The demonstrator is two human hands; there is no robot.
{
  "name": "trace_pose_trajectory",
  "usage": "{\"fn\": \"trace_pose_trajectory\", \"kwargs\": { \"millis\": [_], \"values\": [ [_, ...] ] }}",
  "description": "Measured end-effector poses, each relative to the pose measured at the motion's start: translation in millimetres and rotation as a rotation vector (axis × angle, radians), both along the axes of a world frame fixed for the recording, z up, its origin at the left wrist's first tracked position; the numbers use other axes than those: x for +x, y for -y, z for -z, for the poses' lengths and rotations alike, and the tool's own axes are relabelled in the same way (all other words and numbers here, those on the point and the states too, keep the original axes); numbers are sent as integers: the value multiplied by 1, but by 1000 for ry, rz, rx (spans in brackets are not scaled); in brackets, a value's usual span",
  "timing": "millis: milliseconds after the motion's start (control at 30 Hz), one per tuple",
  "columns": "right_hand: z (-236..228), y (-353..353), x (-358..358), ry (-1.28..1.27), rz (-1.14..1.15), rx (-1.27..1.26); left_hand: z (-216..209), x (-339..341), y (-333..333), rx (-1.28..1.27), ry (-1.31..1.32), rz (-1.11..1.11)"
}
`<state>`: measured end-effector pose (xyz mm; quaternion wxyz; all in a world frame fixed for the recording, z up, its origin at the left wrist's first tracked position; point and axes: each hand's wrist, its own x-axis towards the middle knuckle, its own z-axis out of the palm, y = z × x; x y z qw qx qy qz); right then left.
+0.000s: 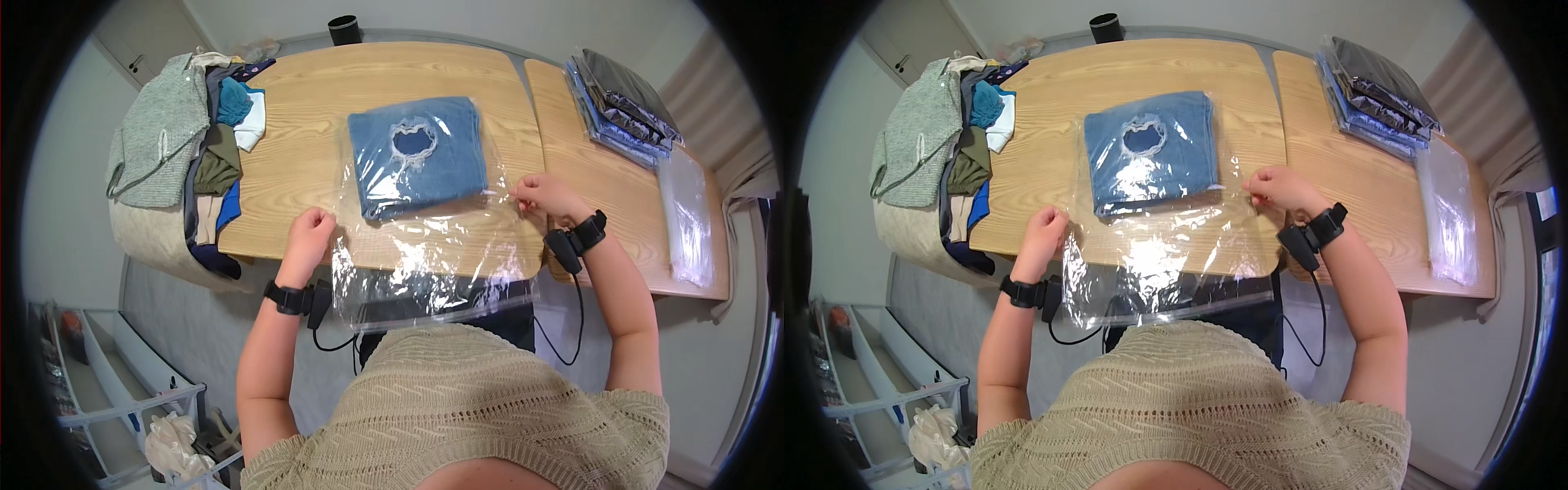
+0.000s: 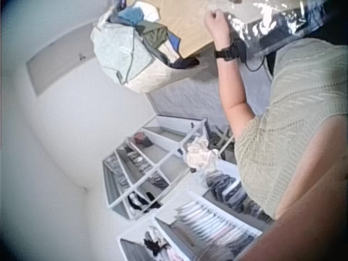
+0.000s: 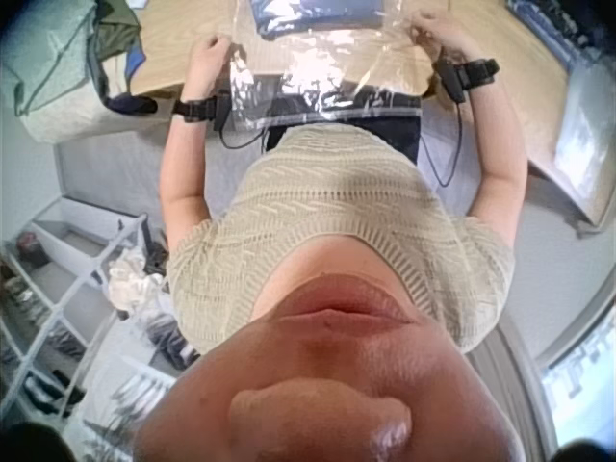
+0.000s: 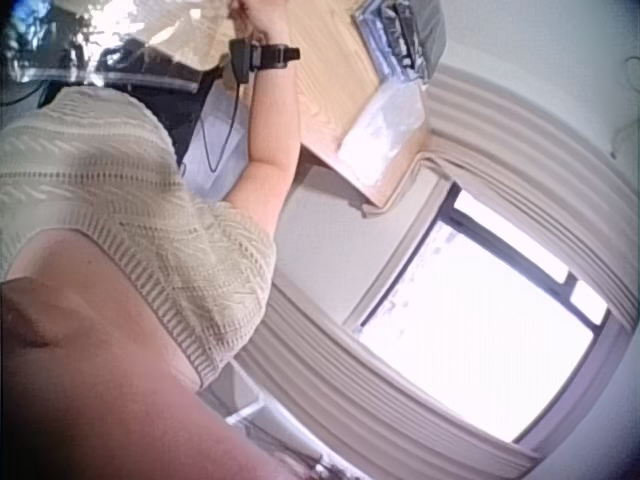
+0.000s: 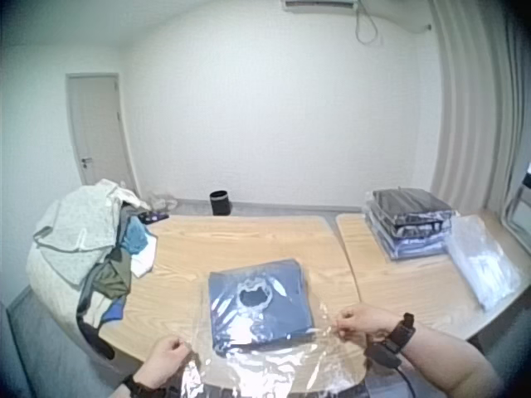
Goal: Folding a pair of denim overalls and placing them into a clear plastic bag.
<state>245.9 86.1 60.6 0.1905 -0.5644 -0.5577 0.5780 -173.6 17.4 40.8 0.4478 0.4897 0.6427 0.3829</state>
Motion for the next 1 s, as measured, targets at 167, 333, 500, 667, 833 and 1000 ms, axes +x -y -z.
{"fn": "trace_pose_trajectory", "kwargs": {
  "millis": [167, 333, 500, 667, 833, 1000],
  "values": [
    [-2, 37, -2, 214, -6, 212, 7, -16, 25, 105, -291, 129],
    [-30, 66, -13, 703, -351, 1170, -24, -8, 37, 723, -711, 454],
    [-43, 79, -27, 863, -788, 1063, -26, 0, 31, 723, -933, 908],
    [-22, 75, -15, 837, -843, 909, -12, -5, 27, 722, -889, 965],
    [-26, 77, -16, 754, -799, 911, -3, -11, 26, 791, -821, 922],
    [-32, 82, -11, 621, -697, 864, -14, -12, 33, 752, -607, 796]
  ]
}}
